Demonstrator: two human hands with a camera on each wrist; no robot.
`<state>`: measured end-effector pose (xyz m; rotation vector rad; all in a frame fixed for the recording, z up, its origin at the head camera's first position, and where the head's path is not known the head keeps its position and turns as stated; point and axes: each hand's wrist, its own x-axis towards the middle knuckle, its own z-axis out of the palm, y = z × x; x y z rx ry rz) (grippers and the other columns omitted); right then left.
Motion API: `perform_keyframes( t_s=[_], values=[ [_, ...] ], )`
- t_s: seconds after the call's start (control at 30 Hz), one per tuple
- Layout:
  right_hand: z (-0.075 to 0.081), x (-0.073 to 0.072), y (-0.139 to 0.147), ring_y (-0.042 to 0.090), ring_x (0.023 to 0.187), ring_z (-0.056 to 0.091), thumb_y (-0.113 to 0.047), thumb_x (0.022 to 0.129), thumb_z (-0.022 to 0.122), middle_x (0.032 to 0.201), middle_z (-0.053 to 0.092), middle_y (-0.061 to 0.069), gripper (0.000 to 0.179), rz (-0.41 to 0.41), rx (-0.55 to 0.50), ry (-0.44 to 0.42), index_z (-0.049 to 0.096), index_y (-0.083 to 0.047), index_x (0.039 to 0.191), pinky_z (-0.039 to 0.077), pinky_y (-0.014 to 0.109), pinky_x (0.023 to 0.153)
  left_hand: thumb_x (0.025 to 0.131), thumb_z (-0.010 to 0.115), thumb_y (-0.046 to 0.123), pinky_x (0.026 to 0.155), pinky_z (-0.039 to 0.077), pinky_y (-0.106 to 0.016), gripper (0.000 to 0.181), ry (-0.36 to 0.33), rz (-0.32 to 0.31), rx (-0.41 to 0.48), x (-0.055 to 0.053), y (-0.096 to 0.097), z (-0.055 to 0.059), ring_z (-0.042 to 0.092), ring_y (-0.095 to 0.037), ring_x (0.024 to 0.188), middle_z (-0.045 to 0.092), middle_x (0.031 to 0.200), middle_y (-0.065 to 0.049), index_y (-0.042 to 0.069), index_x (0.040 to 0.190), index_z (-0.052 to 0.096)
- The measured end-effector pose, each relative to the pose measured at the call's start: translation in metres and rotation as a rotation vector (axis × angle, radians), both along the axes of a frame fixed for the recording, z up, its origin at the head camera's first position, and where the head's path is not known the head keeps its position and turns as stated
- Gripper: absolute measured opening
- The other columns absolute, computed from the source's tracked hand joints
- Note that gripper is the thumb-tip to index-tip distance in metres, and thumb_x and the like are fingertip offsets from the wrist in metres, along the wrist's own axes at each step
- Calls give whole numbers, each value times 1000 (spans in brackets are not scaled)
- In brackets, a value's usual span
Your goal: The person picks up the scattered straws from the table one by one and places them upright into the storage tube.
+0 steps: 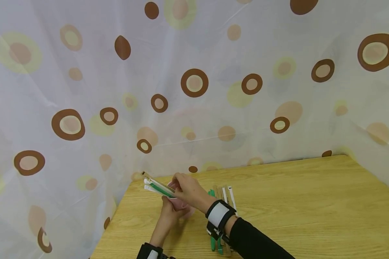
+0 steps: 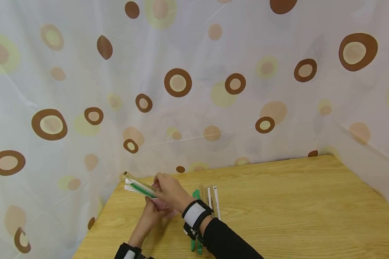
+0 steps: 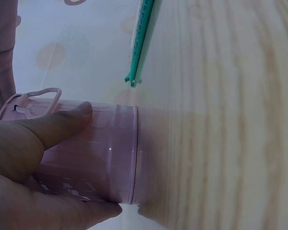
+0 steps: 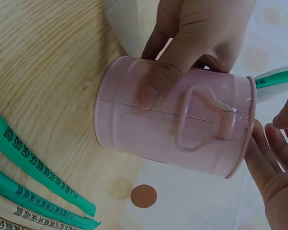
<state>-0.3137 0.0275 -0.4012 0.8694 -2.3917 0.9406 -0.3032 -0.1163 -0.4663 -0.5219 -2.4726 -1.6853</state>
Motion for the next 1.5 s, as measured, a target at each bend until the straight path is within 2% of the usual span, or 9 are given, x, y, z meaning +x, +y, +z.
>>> perform_keyframes(
  t_s=[0.13,0.33,0.53,0.73,0.9,1.1,1.2,1.33,1.5],
  values=[
    [2,1,6,7,77,49,-5,81,59,88,54,-3,22,-17,-32,25,54,-8,103,43,18,65,72,77,12,102,34,-45,95,5,39,-30,-8,-1,-10,41,-30,123,37,135,-21,2,138,9],
    [6,6,25,10,82,56,-4,80,57,91,57,0,24,-39,-96,17,54,-9,103,47,22,71,68,80,11,101,33,-45,97,15,98,-40,-9,-1,-13,41,-32,122,37,132,-25,-2,135,12],
    [1,17,56,11,84,56,-7,81,55,94,58,0,21,-133,-128,-113,54,-11,102,48,25,73,66,81,11,103,31,-44,96,40,121,-57,-10,0,-16,39,-31,123,39,131,-24,-3,133,14],
    [-17,31,90,11,80,54,-10,83,57,92,56,0,17,-278,-126,-256,55,-13,100,47,28,69,66,80,10,104,29,-44,96,39,108,-38,-10,1,-16,36,-32,126,37,132,-26,-4,134,14],
    [-33,46,115,13,75,53,-12,85,60,91,56,3,18,-368,-82,-368,56,-7,102,45,29,61,67,79,8,104,29,-45,95,26,97,-30,-9,2,-15,35,-33,126,35,133,-26,-5,134,14],
    [-44,60,132,18,55,44,-14,80,65,70,48,8,27,-444,71,-501,51,4,92,36,28,48,67,80,8,104,30,-44,94,33,95,-24,-11,1,-16,36,-32,126,35,133,-26,-5,134,14],
    [-50,63,135,18,55,42,-13,75,69,66,45,7,26,-451,138,-519,50,2,81,35,27,48,67,80,7,104,29,-45,94,29,100,-27,-11,1,-17,36,-33,126,36,132,-26,-5,134,14],
    [-54,65,137,19,58,44,-8,70,71,68,46,6,23,-435,187,-538,50,-2,76,38,29,50,66,80,8,105,29,-45,94,20,104,-30,-10,0,-17,36,-33,126,36,132,-25,-4,134,15],
    [-55,66,136,21,56,47,-6,70,70,66,47,7,21,-439,207,-576,49,-5,73,40,29,48,67,80,9,105,28,-44,95,31,98,-18,-10,-1,-18,35,-32,127,35,133,-25,-4,134,15]
  ],
)
